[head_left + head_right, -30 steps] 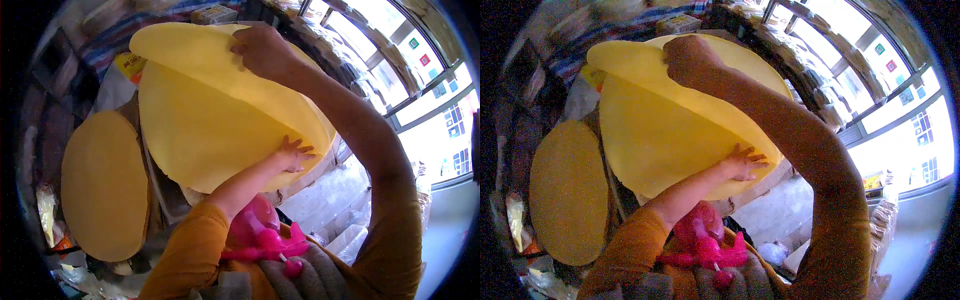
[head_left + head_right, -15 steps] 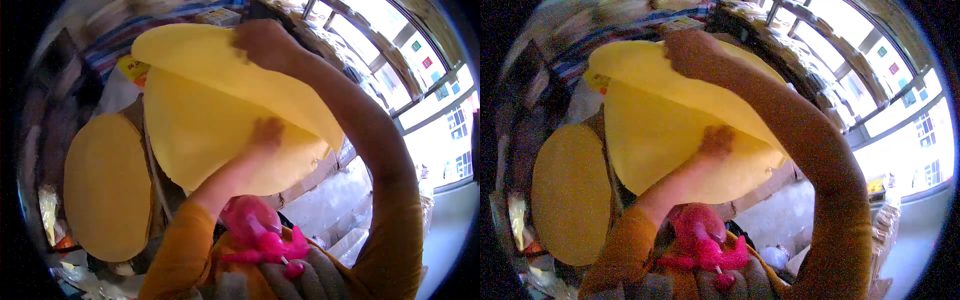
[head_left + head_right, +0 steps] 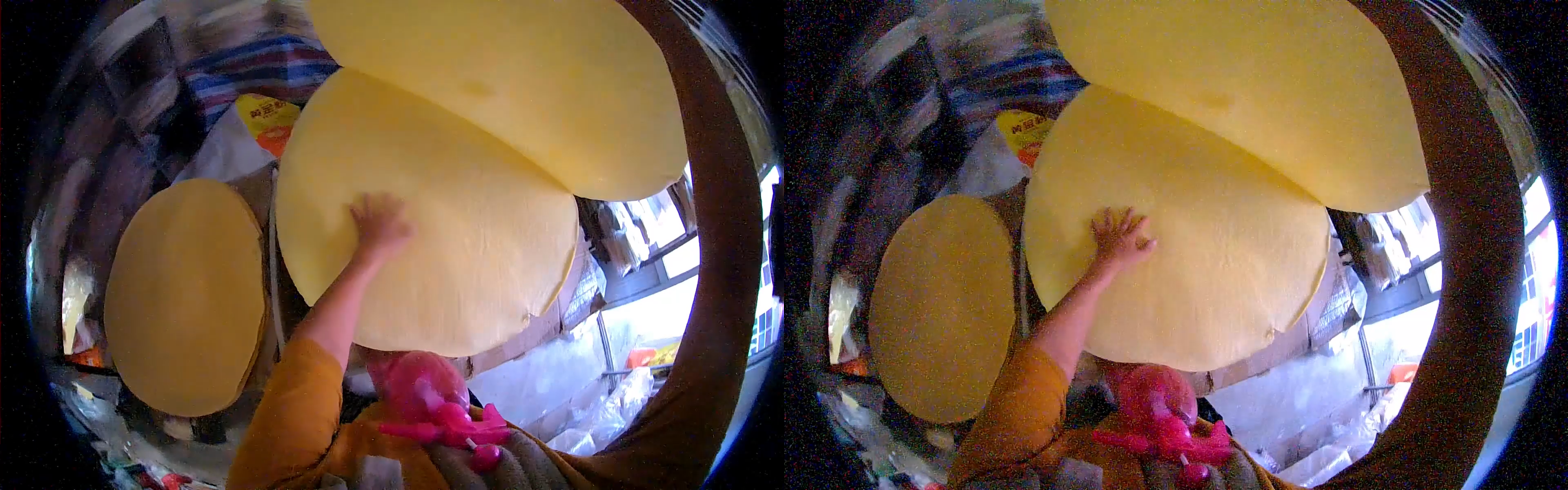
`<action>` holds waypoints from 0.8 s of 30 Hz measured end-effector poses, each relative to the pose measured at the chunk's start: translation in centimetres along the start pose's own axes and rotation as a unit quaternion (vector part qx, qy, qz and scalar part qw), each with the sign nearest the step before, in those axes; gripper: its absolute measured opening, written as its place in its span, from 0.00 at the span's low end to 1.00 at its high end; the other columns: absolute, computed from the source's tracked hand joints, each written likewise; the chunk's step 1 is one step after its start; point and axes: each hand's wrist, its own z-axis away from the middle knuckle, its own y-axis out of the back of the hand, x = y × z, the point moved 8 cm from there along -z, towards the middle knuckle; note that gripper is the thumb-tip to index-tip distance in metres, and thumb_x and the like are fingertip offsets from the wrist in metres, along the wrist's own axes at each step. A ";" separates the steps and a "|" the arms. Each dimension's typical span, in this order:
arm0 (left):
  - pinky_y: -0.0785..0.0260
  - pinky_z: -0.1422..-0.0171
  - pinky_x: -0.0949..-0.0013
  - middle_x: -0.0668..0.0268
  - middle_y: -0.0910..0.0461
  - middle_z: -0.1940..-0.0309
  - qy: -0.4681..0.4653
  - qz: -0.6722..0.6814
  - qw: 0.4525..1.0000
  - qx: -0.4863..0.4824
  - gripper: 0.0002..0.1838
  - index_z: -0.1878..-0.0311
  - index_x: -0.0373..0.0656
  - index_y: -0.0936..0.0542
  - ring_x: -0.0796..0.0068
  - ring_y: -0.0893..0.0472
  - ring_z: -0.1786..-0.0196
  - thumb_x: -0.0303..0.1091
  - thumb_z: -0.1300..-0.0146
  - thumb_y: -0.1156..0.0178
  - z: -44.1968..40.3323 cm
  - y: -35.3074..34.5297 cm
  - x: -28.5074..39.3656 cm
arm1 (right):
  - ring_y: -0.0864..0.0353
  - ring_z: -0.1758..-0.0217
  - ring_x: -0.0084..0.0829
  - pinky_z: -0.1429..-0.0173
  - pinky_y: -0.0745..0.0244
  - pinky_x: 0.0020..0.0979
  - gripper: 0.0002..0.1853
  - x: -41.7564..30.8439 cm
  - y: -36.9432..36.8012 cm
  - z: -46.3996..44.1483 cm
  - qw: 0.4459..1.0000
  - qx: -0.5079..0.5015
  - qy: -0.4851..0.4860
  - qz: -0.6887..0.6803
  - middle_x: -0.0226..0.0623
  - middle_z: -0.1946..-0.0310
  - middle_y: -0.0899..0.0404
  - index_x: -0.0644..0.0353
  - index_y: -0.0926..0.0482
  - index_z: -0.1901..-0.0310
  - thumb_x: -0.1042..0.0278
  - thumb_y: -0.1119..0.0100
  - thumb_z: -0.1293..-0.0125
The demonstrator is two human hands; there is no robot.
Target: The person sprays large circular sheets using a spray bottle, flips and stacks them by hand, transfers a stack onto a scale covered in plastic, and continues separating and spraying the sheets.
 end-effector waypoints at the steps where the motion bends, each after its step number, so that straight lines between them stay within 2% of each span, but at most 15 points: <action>1: 0.69 0.40 0.31 0.65 0.47 0.36 -0.003 -0.004 1.000 -0.012 0.33 0.41 0.57 0.36 0.44 0.55 0.35 0.61 0.49 0.52 -0.2 -0.6 -0.3 | 0.25 0.75 0.36 0.69 0.31 0.36 0.04 -1.5 0.8 0.3 0.997 -0.009 -0.026 -0.070 0.45 0.77 0.26 0.65 0.26 0.74 0.75 0.49 0.49; 2: 0.71 0.41 0.30 0.64 0.48 0.36 -0.006 -0.009 1.000 -0.024 0.34 0.40 0.56 0.37 0.42 0.56 0.35 0.63 0.49 0.54 -0.4 -0.9 -0.5 | 0.25 0.75 0.36 0.68 0.30 0.35 0.03 -2.6 1.4 0.4 0.989 -0.019 -0.050 -0.139 0.46 0.77 0.26 0.65 0.26 0.74 0.76 0.49 0.50; 4: 0.70 0.42 0.29 0.64 0.48 0.36 -0.005 -0.016 1.000 -0.022 0.34 0.40 0.56 0.38 0.42 0.57 0.35 0.62 0.48 0.54 0.0 0.5 -0.1 | 0.24 0.73 0.39 0.66 0.30 0.35 0.04 -4.8 -1.3 1.0 0.935 -0.245 -0.068 -0.247 0.47 0.77 0.26 0.65 0.25 0.75 0.75 0.46 0.53; 6: 0.70 0.42 0.29 0.64 0.49 0.35 -0.011 -0.022 1.000 -0.009 0.33 0.40 0.56 0.38 0.41 0.57 0.35 0.62 0.48 0.54 0.1 0.7 0.0 | 0.24 0.73 0.38 0.66 0.29 0.35 0.04 -8.3 -2.3 2.0 0.939 -0.199 0.071 -0.269 0.46 0.79 0.26 0.64 0.24 0.75 0.73 0.47 0.53; 8: 0.70 0.42 0.29 0.63 0.49 0.35 -0.019 -0.026 0.999 0.016 0.33 0.40 0.56 0.38 0.42 0.56 0.35 0.61 0.47 0.54 0.0 -0.7 -0.3 | 0.24 0.73 0.38 0.66 0.29 0.36 0.05 -9.3 -4.2 3.3 0.914 -0.291 -0.032 -0.280 0.41 0.79 0.25 0.64 0.25 0.75 0.74 0.49 0.53; 10: 0.70 0.41 0.30 0.63 0.49 0.35 -0.026 -0.018 0.999 0.031 0.33 0.40 0.56 0.38 0.42 0.56 0.35 0.61 0.47 0.54 0.4 -0.5 0.0 | 0.23 0.75 0.35 0.70 0.28 0.33 0.07 -9.7 -6.7 5.7 0.719 -0.438 -0.297 -0.450 0.38 0.79 0.24 0.63 0.24 0.72 0.69 0.49 0.48; 12: 0.70 0.41 0.30 0.62 0.49 0.36 -0.029 -0.010 0.999 0.033 0.32 0.40 0.55 0.38 0.42 0.56 0.35 0.60 0.47 0.53 0.6 -0.1 0.1 | 0.21 0.75 0.31 0.74 0.24 0.28 0.10 -7.6 -13.1 9.2 0.666 -0.444 -0.242 -0.549 0.38 0.75 0.22 0.63 0.25 0.63 0.66 0.46 0.43; 16: 0.70 0.40 0.31 0.62 0.49 0.36 -0.028 0.007 1.000 -0.004 0.31 0.40 0.55 0.38 0.43 0.57 0.35 0.58 0.46 0.53 -0.3 0.3 -0.2 | 0.20 0.76 0.32 0.78 0.24 0.29 0.16 3.8 -22.9 13.9 0.740 -0.446 -0.291 -0.411 0.44 0.74 0.22 0.61 0.25 0.59 0.60 0.42 0.46; 17: 0.70 0.40 0.31 0.62 0.49 0.36 -0.025 0.010 0.999 -0.023 0.31 0.40 0.55 0.38 0.43 0.57 0.35 0.57 0.46 0.53 -0.3 0.1 -0.4 | 0.23 0.75 0.34 0.73 0.27 0.32 0.10 7.4 -20.4 10.3 0.942 -0.285 -0.063 -0.165 0.40 0.76 0.24 0.60 0.25 0.67 0.63 0.47 0.47; 18: 0.70 0.40 0.31 0.62 0.49 0.36 -0.021 0.011 1.000 -0.011 0.31 0.40 0.55 0.38 0.43 0.57 0.34 0.57 0.46 0.53 -0.2 0.3 -0.4 | 0.26 0.73 0.35 0.68 0.31 0.36 0.09 7.5 -16.1 7.6 0.975 -0.076 0.177 0.109 0.35 0.79 0.25 0.60 0.24 0.75 0.65 0.52 0.48; 19: 0.71 0.40 0.32 0.62 0.49 0.36 -0.019 0.012 1.000 -0.003 0.31 0.40 0.55 0.38 0.43 0.58 0.34 0.57 0.46 0.53 0.0 0.3 -0.4 | 0.26 0.70 0.33 0.68 0.32 0.35 0.11 12.7 -16.7 5.0 0.942 -0.281 0.092 0.157 0.36 0.76 0.26 0.57 0.24 0.74 0.61 0.52 0.49; 21: 0.73 0.39 0.33 0.62 0.49 0.35 -0.018 0.019 1.000 0.005 0.31 0.40 0.55 0.38 0.43 0.59 0.34 0.57 0.46 0.53 0.2 0.1 -0.1 | 0.27 0.76 0.35 0.72 0.33 0.37 0.09 7.3 -6.5 -0.3 0.834 -0.013 0.223 0.504 0.36 0.81 0.27 0.58 0.25 0.78 0.62 0.50 0.49; 22: 0.74 0.38 0.34 0.62 0.50 0.35 -0.015 0.025 1.000 0.006 0.31 0.40 0.55 0.38 0.44 0.59 0.34 0.58 0.46 0.53 0.1 0.1 -0.3 | 0.27 0.77 0.36 0.73 0.33 0.38 0.10 5.8 -0.5 -2.5 0.955 0.007 0.053 0.291 0.37 0.81 0.26 0.57 0.24 0.78 0.61 0.49 0.48; 23: 0.75 0.38 0.35 0.62 0.50 0.35 -0.012 0.029 0.999 0.009 0.31 0.40 0.55 0.38 0.44 0.60 0.34 0.58 0.46 0.52 0.0 0.2 -0.4 | 0.28 0.78 0.38 0.73 0.33 0.40 0.10 5.2 4.0 -3.0 0.991 0.028 -0.123 0.052 0.37 0.82 0.26 0.56 0.24 0.78 0.61 0.49 0.46; 24: 0.76 0.38 0.35 0.62 0.50 0.35 -0.010 0.031 0.999 0.000 0.32 0.40 0.55 0.38 0.44 0.60 0.34 0.58 0.47 0.52 -0.1 0.2 -0.5 | 0.27 0.75 0.39 0.67 0.32 0.41 0.12 2.3 6.6 -3.0 0.997 0.005 -0.069 -0.045 0.39 0.78 0.25 0.55 0.23 0.75 0.55 0.46 0.46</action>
